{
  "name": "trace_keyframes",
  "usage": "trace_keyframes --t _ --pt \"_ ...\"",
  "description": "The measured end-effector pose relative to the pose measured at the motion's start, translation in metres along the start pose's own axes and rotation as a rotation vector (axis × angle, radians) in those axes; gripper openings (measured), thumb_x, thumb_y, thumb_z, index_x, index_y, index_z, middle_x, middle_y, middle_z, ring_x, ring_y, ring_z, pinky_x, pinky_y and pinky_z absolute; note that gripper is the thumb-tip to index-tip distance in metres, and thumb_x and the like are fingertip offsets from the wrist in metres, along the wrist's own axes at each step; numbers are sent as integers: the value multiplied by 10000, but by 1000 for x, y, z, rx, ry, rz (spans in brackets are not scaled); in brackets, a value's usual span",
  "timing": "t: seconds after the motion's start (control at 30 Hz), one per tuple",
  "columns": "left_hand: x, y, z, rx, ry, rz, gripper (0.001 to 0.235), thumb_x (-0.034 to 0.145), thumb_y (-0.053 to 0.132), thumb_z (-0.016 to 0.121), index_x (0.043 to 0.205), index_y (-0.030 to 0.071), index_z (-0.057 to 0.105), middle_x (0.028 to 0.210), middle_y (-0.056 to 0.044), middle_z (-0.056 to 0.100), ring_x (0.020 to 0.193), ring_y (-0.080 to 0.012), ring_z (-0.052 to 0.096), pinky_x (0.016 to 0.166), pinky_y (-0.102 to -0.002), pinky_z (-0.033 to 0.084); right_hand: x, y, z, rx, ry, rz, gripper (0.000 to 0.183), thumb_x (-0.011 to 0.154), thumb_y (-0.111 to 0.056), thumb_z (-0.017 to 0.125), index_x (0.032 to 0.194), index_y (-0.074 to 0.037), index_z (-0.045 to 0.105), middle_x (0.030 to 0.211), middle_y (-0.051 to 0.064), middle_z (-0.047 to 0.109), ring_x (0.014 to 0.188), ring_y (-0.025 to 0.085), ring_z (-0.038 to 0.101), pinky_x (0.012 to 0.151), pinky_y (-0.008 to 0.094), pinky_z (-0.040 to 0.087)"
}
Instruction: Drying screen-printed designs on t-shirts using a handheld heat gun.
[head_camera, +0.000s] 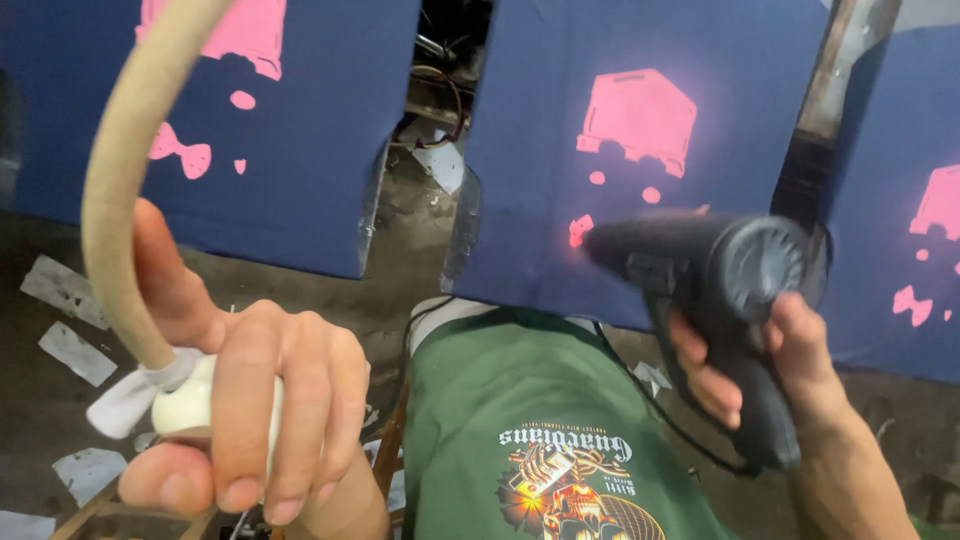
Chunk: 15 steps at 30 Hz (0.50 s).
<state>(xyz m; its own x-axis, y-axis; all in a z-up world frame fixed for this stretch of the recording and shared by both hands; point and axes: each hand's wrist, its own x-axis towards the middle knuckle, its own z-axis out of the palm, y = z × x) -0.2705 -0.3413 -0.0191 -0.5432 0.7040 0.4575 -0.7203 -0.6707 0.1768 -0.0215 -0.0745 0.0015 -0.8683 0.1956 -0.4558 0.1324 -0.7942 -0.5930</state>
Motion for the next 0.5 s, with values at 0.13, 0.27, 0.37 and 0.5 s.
trace_keyframes --t 0.13,0.27,0.37,0.5 --pt "0 2 -1 50 16 -25 984 892 -2 694 1669 201 125 713 -105 750 445 -259 717 427 -368 607 -5 0 -7 -97 150 -56 747 905 -600 813 1129 44 507 774 107 488 387 86 393 277 228 388" --pt "6 3 -3 35 14 -39 979 847 -11 648 1671 192 158 677 -110 742 397 -253 692 392 -366 626 -17 0 -11 93 40 3 958 940 -430 926 1623 -276 272 791 225 521 376 160 469 296 264 470" --pt "8 2 -1 62 72 -51 999 834 -1 673 1662 232 165 649 -93 754 383 -257 720 398 -362 595 -19 0 -26 -111 207 -68 730 906 -628 800 937 50 534 805 94 494 402 90 412 302 241 379" --pt "15 1 -7 36 -31 -94 982 793 25 677 1687 152 288 637 -75 745 356 -241 739 375 -350 662 -22 -1 -12 40 121 -102 839 919 -461 922 1538 -289 383 778 164 480 382 138 429 275 245 410"
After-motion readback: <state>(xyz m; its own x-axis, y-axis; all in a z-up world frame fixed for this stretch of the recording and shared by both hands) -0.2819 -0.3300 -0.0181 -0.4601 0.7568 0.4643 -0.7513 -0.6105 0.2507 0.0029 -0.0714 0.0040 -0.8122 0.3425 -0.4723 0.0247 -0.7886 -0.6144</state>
